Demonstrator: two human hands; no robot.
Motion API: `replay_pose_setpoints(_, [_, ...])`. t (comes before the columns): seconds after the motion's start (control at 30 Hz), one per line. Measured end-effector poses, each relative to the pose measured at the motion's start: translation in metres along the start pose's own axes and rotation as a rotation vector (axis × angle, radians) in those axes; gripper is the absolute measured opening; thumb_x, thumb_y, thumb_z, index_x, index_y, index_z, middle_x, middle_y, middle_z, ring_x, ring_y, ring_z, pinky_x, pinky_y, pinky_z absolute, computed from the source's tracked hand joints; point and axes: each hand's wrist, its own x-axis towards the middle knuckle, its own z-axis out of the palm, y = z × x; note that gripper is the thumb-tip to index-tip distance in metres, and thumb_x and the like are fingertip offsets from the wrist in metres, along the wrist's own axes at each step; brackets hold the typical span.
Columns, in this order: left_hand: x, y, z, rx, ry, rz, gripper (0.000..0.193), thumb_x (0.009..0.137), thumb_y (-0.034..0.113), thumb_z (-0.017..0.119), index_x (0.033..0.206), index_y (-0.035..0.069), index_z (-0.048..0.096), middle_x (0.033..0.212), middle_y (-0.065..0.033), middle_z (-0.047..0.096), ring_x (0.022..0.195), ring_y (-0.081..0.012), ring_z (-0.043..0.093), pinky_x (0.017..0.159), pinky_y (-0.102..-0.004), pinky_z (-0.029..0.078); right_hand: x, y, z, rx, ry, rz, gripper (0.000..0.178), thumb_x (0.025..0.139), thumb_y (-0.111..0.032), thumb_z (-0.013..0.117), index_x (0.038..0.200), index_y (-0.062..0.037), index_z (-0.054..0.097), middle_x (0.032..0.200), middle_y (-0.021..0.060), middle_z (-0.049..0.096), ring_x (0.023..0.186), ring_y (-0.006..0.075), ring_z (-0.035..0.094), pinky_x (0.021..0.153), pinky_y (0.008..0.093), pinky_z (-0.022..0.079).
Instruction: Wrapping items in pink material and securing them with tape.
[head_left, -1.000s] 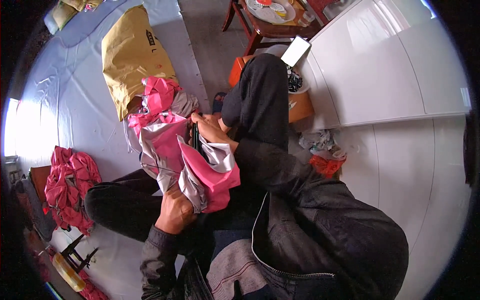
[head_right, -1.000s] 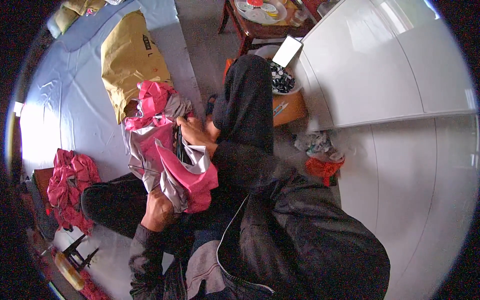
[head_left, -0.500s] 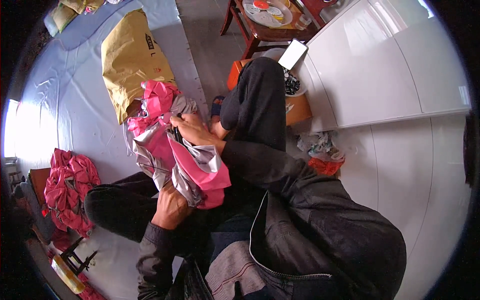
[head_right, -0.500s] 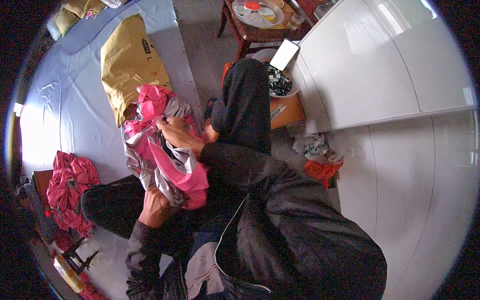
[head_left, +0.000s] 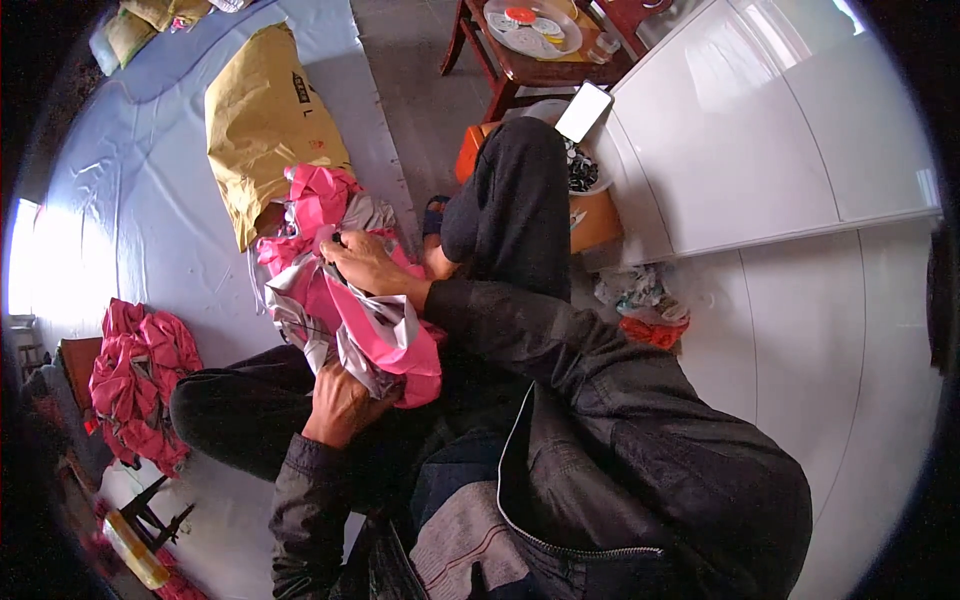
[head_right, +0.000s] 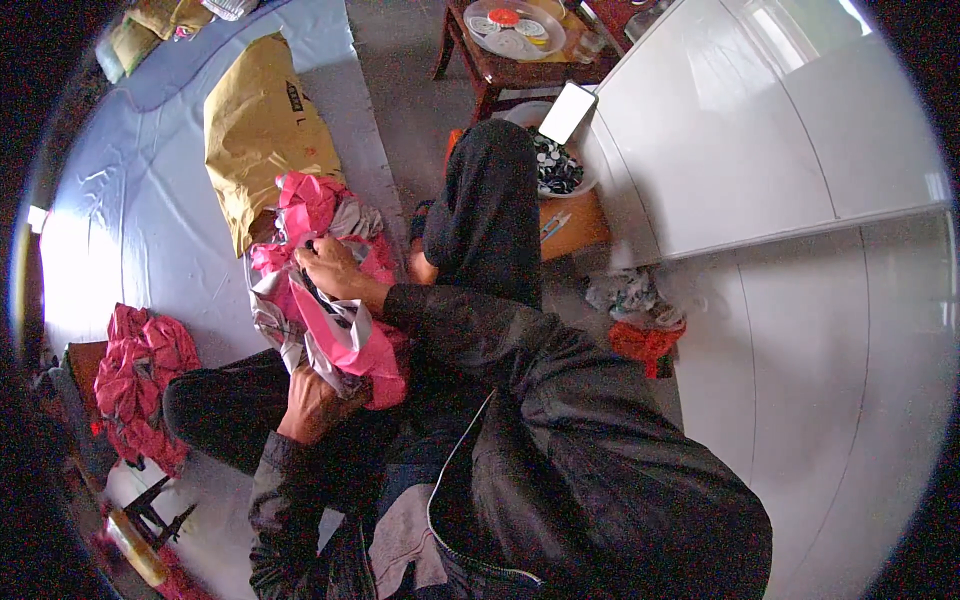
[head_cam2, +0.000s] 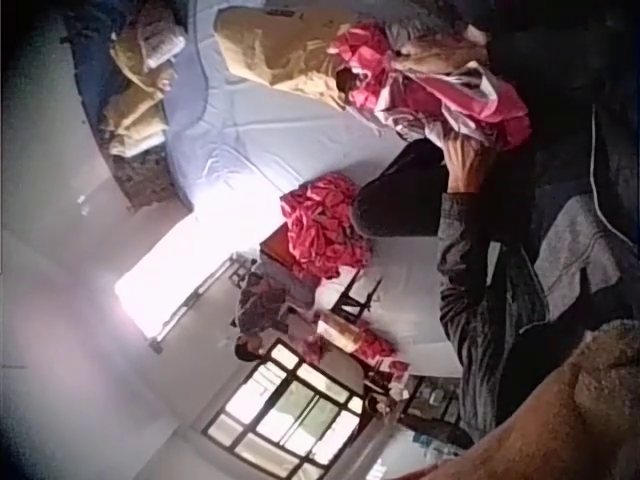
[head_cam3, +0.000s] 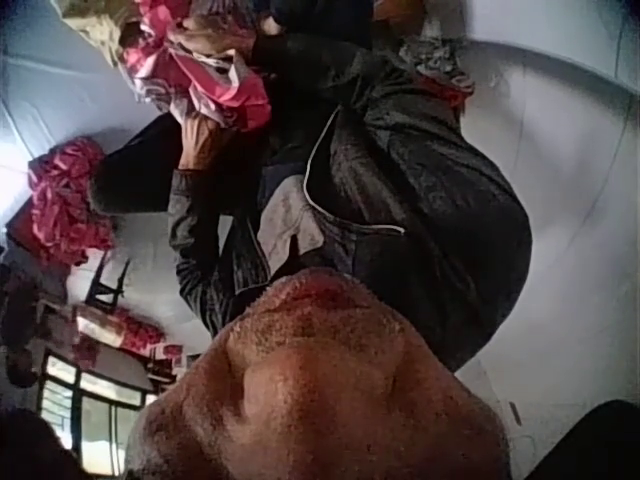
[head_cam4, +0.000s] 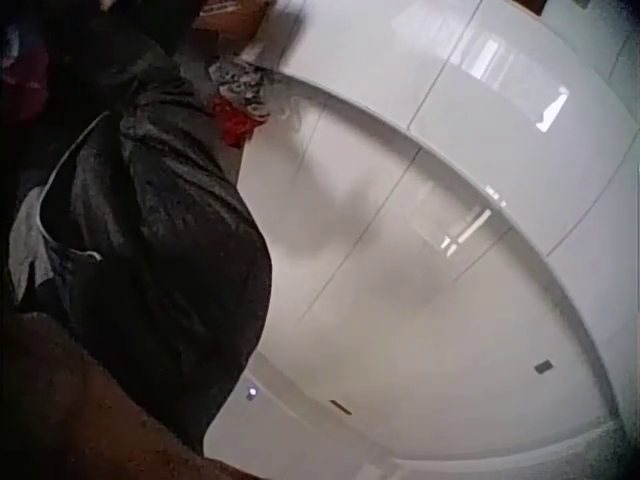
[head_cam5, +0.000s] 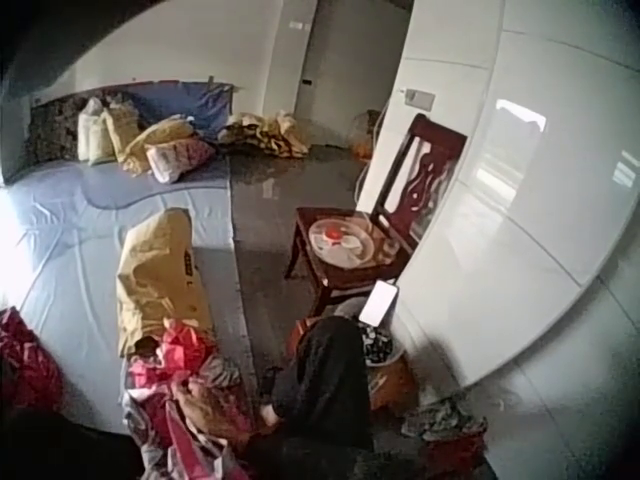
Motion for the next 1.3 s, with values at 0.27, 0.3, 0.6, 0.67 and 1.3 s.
replay_pose_setpoints(0.27, [-0.002, -0.004, 0.010, 0.019, -0.109, -0.053, 0.042, 0.071, 0.038, 0.076, 0.100, 0.009, 0.068, 0.094, -0.0143, 0.069, 0.081, -0.0318, 0.068, 0.071, -0.0427, 0.055, 0.004, 0.010, 0.004, 0.002, -0.014, -0.041, 0.046, 0.087, -0.037, 0.058, 0.069, 0.0054, 0.059, 0.064, 0.0262, 0.057, 0.057, 0.0303, 0.059, 0.057, 0.0474, 0.042])
replay_pose_setpoints(0.3, [-0.002, -0.005, 0.011, 0.031, -0.123, -0.062, 0.041, 0.070, 0.038, 0.077, 0.098, 0.009, 0.068, 0.092, -0.0138, 0.069, 0.078, -0.0316, 0.068, 0.069, -0.0425, 0.055, 0.006, 0.010, 0.006, -0.049, -0.003, -0.054, 0.046, 0.087, -0.037, 0.057, 0.070, 0.0052, 0.059, 0.065, 0.0266, 0.057, 0.058, 0.0312, 0.060, 0.057, 0.0473, 0.042])
replay_pose_setpoints(0.6, [0.001, -0.005, 0.012, -0.016, -0.173, -0.068, 0.039, 0.069, 0.037, 0.077, 0.098, 0.013, 0.069, 0.095, -0.0136, 0.068, 0.080, -0.0317, 0.068, 0.067, -0.0428, 0.054, 0.019, 0.043, 0.017, -0.247, -0.098, -0.357, 0.051, 0.090, -0.046, 0.055, 0.077, 0.0037, 0.061, 0.068, 0.0265, 0.058, 0.063, 0.0372, 0.059, 0.060, 0.0488, 0.041])
replay_pose_setpoints(0.67, [0.006, 0.000, 0.007, -0.021, -0.183, -0.067, 0.038, 0.069, 0.037, 0.077, 0.098, 0.013, 0.068, 0.098, -0.0141, 0.067, 0.084, -0.0320, 0.067, 0.071, -0.0439, 0.054, 0.018, 0.047, 0.021, -0.280, -0.116, -0.481, 0.058, 0.090, -0.051, 0.054, 0.075, 0.0043, 0.060, 0.069, 0.0274, 0.058, 0.065, 0.0379, 0.060, 0.061, 0.0491, 0.041])
replay_pose_setpoints(1.3, [-0.005, -0.038, 0.016, -0.606, 0.265, -0.694, 0.023, 0.075, 0.011, 0.073, 0.091, 0.003, 0.059, 0.082, -0.0045, 0.059, 0.079, -0.0176, 0.057, 0.071, -0.0326, 0.050, -0.040, -0.083, -0.060, -0.155, 0.239, -0.547, 0.015, 0.093, -0.018, 0.058, 0.094, -0.0034, 0.063, 0.078, 0.0136, 0.068, 0.074, 0.0260, 0.070, 0.063, 0.0360, 0.052])
